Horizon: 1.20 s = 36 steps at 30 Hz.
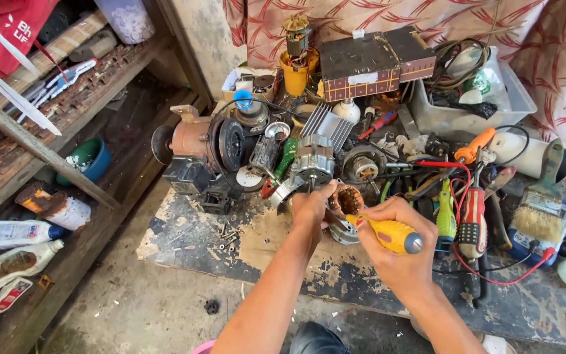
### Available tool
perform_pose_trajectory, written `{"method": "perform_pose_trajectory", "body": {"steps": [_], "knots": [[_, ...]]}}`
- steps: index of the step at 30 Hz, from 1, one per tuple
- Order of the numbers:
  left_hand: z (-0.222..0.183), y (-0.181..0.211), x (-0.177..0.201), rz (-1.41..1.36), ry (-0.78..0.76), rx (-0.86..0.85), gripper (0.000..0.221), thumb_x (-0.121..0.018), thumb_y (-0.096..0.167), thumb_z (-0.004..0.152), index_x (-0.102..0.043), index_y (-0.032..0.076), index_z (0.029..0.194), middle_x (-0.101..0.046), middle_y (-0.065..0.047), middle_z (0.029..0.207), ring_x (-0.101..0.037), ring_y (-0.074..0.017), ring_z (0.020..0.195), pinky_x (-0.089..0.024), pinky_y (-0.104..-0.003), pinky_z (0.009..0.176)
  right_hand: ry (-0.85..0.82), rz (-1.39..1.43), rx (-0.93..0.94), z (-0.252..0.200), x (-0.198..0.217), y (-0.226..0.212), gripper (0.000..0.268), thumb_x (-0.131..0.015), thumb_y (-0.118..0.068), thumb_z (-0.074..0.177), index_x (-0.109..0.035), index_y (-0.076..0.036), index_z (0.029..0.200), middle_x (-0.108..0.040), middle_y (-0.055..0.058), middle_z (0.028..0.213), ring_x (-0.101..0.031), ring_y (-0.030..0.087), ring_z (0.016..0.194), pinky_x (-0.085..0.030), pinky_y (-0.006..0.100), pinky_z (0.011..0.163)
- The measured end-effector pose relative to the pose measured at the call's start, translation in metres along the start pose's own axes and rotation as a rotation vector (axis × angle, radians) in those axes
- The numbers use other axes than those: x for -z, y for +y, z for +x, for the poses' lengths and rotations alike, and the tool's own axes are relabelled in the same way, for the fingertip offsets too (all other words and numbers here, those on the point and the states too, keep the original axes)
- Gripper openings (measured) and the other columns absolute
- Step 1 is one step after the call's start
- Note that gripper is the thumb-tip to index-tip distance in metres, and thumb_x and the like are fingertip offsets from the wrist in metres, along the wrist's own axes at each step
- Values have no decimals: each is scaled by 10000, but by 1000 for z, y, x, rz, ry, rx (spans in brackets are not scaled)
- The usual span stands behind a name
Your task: Inspecting and repairing the internal copper windings of an electric motor using a screwdriver
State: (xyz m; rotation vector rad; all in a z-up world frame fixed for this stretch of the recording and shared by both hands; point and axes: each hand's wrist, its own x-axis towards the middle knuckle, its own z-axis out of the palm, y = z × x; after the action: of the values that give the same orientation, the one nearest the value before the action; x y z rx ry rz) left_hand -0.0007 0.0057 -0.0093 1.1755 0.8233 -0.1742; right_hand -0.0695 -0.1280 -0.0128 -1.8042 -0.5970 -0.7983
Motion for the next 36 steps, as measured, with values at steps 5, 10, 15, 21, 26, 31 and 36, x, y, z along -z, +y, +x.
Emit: {"method": "perform_pose_trajectory", "body": {"steps": [5, 10, 15, 21, 26, 31, 36], "knots": [[4, -1, -1, -18, -1, 8, 575, -795, 290, 850, -536, -32, 1250, -729, -207, 1096, -712, -299, 907, -600, -366, 737, 21, 52, 19, -4, -8, 4, 135, -722, 75, 816, -653, -17, 888, -691, 134, 848, -746, 258, 866, -619, 334, 790], [-6, 6, 2, -23, -43, 42, 551, -756, 278, 916, -468, -28, 1272, -681, -212, 1094, -697, -316, 863, -618, -423, 705, 61, 47, -88, 3, -5, -2, 117, -737, 59, 813, -647, -15, 804, -702, 144, 775, -754, 239, 774, -608, 315, 675], [-1, 8, -2, 2, 19, -2, 665, -825, 336, 791, -484, 21, 1267, -655, -213, 1210, -681, -335, 1040, -575, -450, 857, 15, 78, -60, -8, -4, 11, 122, -726, -4, 840, -617, -58, 852, -679, 124, 863, -745, 248, 835, -664, 375, 803], [-15, 13, 0, -2, -15, 85, 676, -755, 312, 897, -369, 52, 1388, -623, -241, 1281, -665, -352, 1103, -589, -465, 903, 89, 15, -111, -10, -2, 20, 142, -747, 28, 755, -654, -27, 846, -718, 154, 832, -787, 243, 794, -644, 301, 655], [-10, 10, 4, -3, -10, 74, 745, -805, 298, 834, -375, 70, 1398, -595, -212, 1361, -660, -351, 1158, -591, -459, 957, -30, -41, -59, -29, 7, 53, 168, -752, 9, 694, -673, -48, 831, -739, 118, 769, -747, 180, 665, -600, 206, 499], [-16, 14, 3, -17, -31, 73, 684, -771, 293, 875, -382, 57, 1386, -607, -252, 1350, -644, -401, 1189, -552, -507, 1016, 40, 28, -111, -26, 13, 54, 143, -717, 42, 808, -656, -46, 902, -743, 157, 864, -806, 215, 745, -695, 246, 567], [-4, 6, 2, 11, -19, 53, 772, -806, 255, 833, -353, 31, 1418, -531, -209, 1423, -557, -325, 1298, -447, -490, 1124, 54, -33, -230, -29, 10, 53, 124, -770, 30, 743, -685, -25, 814, -739, 136, 808, -786, 233, 800, -648, 301, 669]]}}
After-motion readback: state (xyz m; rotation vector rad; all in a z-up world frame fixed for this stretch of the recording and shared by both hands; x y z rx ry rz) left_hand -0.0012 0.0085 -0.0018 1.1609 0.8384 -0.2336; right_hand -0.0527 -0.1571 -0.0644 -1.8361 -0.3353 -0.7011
